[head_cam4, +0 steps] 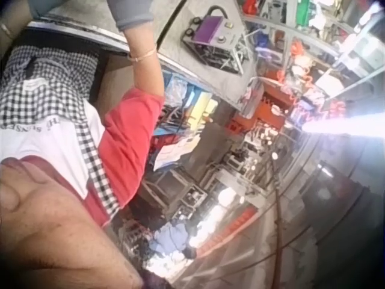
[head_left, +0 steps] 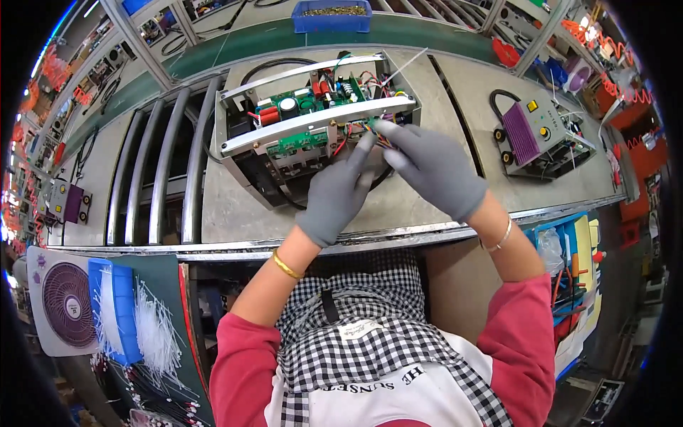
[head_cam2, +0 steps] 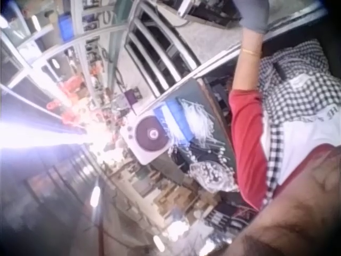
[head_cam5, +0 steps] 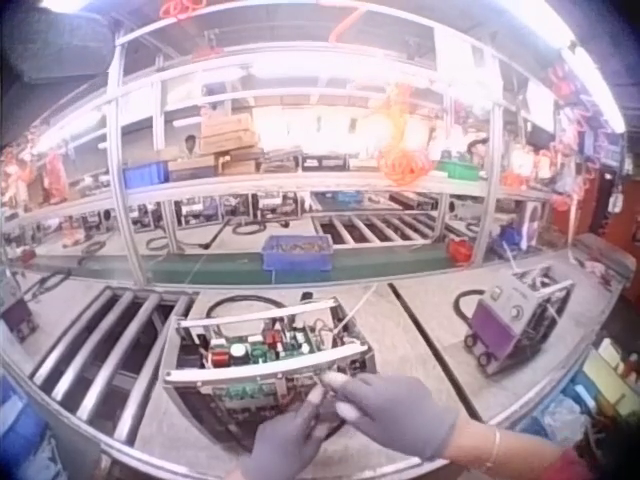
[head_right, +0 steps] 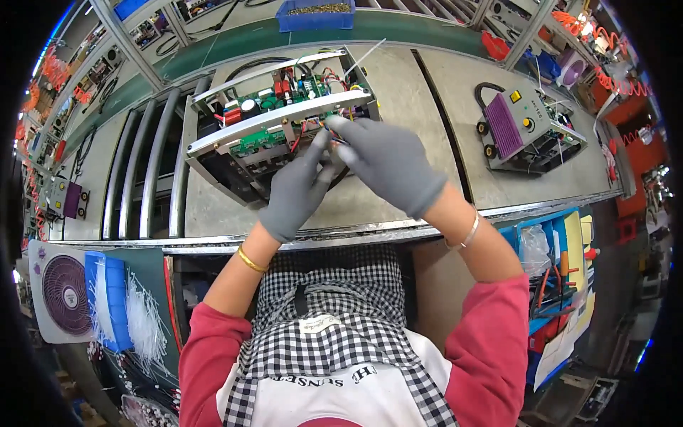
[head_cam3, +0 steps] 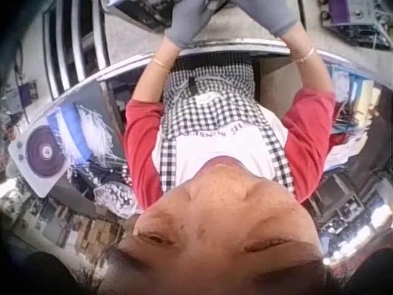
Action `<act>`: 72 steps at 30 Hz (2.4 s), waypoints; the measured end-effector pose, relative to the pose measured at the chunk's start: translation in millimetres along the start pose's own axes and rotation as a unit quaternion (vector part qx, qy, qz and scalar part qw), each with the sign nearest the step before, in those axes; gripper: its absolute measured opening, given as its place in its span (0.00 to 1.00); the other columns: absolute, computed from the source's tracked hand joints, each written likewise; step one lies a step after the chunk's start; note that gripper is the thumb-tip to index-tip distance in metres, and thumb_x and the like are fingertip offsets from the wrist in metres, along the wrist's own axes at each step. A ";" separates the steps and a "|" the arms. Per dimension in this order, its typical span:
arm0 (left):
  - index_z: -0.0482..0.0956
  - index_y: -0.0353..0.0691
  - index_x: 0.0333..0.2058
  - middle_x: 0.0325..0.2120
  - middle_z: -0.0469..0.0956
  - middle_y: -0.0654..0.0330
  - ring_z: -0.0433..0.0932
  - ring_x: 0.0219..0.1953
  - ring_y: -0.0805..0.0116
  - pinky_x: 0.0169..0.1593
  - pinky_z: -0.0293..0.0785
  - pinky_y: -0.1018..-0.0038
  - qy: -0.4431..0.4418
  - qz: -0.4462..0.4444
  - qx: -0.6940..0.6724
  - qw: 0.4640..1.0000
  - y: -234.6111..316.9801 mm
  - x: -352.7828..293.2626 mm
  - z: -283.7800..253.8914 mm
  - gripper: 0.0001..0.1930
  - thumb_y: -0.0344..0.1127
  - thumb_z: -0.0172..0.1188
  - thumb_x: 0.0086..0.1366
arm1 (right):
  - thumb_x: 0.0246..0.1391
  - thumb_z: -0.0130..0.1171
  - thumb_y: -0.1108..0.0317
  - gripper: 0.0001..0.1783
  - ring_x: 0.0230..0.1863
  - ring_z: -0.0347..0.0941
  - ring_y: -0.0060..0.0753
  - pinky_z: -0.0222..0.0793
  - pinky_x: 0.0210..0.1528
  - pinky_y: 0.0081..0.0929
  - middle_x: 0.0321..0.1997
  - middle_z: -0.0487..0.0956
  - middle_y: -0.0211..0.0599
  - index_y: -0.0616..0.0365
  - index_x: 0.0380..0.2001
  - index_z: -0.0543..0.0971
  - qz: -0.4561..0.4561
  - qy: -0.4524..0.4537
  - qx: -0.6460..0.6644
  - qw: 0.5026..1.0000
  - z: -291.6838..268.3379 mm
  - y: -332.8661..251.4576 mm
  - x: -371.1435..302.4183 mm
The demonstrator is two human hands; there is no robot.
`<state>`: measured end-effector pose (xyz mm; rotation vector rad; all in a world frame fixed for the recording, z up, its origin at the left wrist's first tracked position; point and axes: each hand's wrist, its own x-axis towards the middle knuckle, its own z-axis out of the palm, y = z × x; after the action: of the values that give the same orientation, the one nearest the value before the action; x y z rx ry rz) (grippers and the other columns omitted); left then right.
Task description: Assembling and wiring internal components of an electronic power module inside a chassis.
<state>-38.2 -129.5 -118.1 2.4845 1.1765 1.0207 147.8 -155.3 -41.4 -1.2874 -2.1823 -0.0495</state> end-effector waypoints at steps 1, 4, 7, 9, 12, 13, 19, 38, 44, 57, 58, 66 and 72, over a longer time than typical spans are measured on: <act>0.65 0.40 0.62 0.31 0.80 0.53 0.80 0.30 0.58 0.35 0.77 0.68 -0.003 -0.019 -0.048 0.999 -1.3 -6.4 -1.9 0.28 0.34 0.60 0.64 | 0.53 0.61 0.63 0.16 0.32 0.78 0.42 0.72 0.30 0.35 0.32 0.79 0.39 0.52 0.46 0.78 -0.002 0.001 -0.001 1.000 -4.9 -0.3 -9.7; 0.66 0.39 0.62 0.36 0.80 0.55 0.81 0.35 0.65 0.42 0.78 0.72 0.009 -0.060 -0.162 0.985 -3.3 -22.6 -2.0 0.27 0.30 0.58 0.64 | 0.57 0.59 0.62 0.12 0.33 0.78 0.40 0.71 0.34 0.33 0.33 0.80 0.42 0.55 0.42 0.79 0.102 -0.159 0.160 0.969 -11.0 -0.6 -26.6; 0.67 0.36 0.61 0.39 0.79 0.56 0.80 0.40 0.70 0.46 0.77 0.73 0.013 -0.104 -0.263 0.959 -5.9 -27.8 -2.3 0.25 0.28 0.56 0.65 | 0.60 0.58 0.62 0.13 0.31 0.76 0.19 0.70 0.33 0.23 0.28 0.80 0.33 0.61 0.40 0.79 0.193 -0.257 0.382 0.867 4.3 -1.2 -28.7; 0.66 0.32 0.61 0.44 0.79 0.55 0.78 0.44 0.70 0.50 0.75 0.73 -0.007 -0.155 -0.359 0.920 -8.6 -31.3 -4.8 0.24 0.29 0.52 0.67 | 0.60 0.58 0.62 0.13 0.32 0.76 0.17 0.71 0.33 0.21 0.30 0.81 0.31 0.61 0.40 0.79 0.214 -0.247 0.429 0.842 15.6 -0.8 -22.8; 0.66 0.34 0.62 0.42 0.80 0.53 0.79 0.43 0.66 0.50 0.73 0.72 0.006 -0.124 -0.391 0.912 -8.1 -39.8 -11.9 0.24 0.30 0.49 0.67 | 0.60 0.58 0.63 0.15 0.31 0.76 0.16 0.73 0.32 0.19 0.32 0.82 0.30 0.61 0.44 0.80 0.245 -0.216 0.494 0.806 25.4 -7.9 -17.1; 0.64 0.32 0.63 0.42 0.80 0.54 0.78 0.45 0.67 0.53 0.72 0.72 -0.015 -0.119 -0.380 0.917 -8.5 -42.7 -17.3 0.25 0.31 0.46 0.68 | 0.60 0.58 0.63 0.15 0.31 0.76 0.16 0.74 0.32 0.19 0.32 0.82 0.30 0.61 0.45 0.80 0.258 -0.182 0.501 0.806 28.0 -10.9 -16.9; 0.61 0.35 0.65 0.38 0.80 0.55 0.79 0.43 0.68 0.50 0.73 0.73 -0.012 -0.171 -0.393 0.904 -4.6 -47.7 -15.3 0.28 0.33 0.51 0.68 | 0.60 0.59 0.64 0.16 0.31 0.77 0.18 0.76 0.32 0.20 0.33 0.82 0.32 0.62 0.47 0.80 0.247 -0.096 0.492 0.829 46.6 -15.2 -13.3; 0.68 0.44 0.62 0.26 0.80 0.54 0.79 0.27 0.53 0.32 0.75 0.63 0.008 -0.112 0.020 0.993 -30.4 -32.9 20.7 0.27 0.42 0.59 0.65 | 0.59 0.57 0.60 0.10 0.31 0.78 0.52 0.72 0.32 0.46 0.28 0.80 0.46 0.55 0.35 0.80 0.109 -0.020 0.010 0.994 96.1 21.5 -11.0; 0.69 0.43 0.60 0.27 0.79 0.51 0.79 0.28 0.49 0.31 0.75 0.60 0.020 -0.099 0.033 0.994 -36.0 -35.0 27.6 0.25 0.42 0.57 0.66 | 0.57 0.58 0.62 0.09 0.32 0.78 0.49 0.72 0.33 0.43 0.27 0.80 0.43 0.51 0.38 0.81 0.059 -0.025 -0.025 0.998 94.8 32.0 -11.9; 0.76 0.43 0.52 0.22 0.77 0.50 0.78 0.24 0.49 0.29 0.74 0.59 0.083 -0.072 -0.043 0.993 -37.7 -30.8 30.4 0.17 0.39 0.56 0.65 | 0.55 0.60 0.61 0.11 0.29 0.78 0.48 0.72 0.27 0.40 0.29 0.81 0.41 0.44 0.42 0.82 0.082 -0.076 -0.070 0.991 90.1 21.1 -2.0; 0.76 0.44 0.52 0.22 0.77 0.49 0.78 0.24 0.49 0.29 0.74 0.59 0.084 -0.061 -0.071 0.992 -38.4 -30.5 30.0 0.17 0.38 0.56 0.66 | 0.55 0.60 0.61 0.11 0.29 0.78 0.48 0.72 0.27 0.40 0.29 0.81 0.41 0.44 0.42 0.82 0.082 -0.078 -0.070 0.991 89.9 20.5 -1.6; 0.77 0.44 0.52 0.22 0.77 0.48 0.78 0.24 0.49 0.29 0.74 0.59 0.038 -0.070 -0.096 0.992 -40.8 -30.7 27.6 0.18 0.38 0.56 0.65 | 0.55 0.60 0.60 0.12 0.29 0.78 0.49 0.72 0.28 0.40 0.30 0.82 0.42 0.45 0.43 0.82 0.092 -0.065 -0.034 0.993 88.4 20.7 -1.5; 0.74 0.50 0.57 0.22 0.76 0.48 0.77 0.25 0.48 0.30 0.74 0.58 -0.066 -0.138 -0.100 0.983 -33.3 -28.0 8.6 0.20 0.38 0.53 0.65 | 0.53 0.59 0.64 0.09 0.31 0.78 0.51 0.73 0.33 0.44 0.28 0.81 0.44 0.52 0.36 0.83 0.105 -0.067 -0.085 0.989 94.7 19.8 -2.4</act>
<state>-64.9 -127.5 -153.5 2.1259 1.2648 0.8409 119.8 -116.3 -125.4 -1.6541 -2.1776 -0.0674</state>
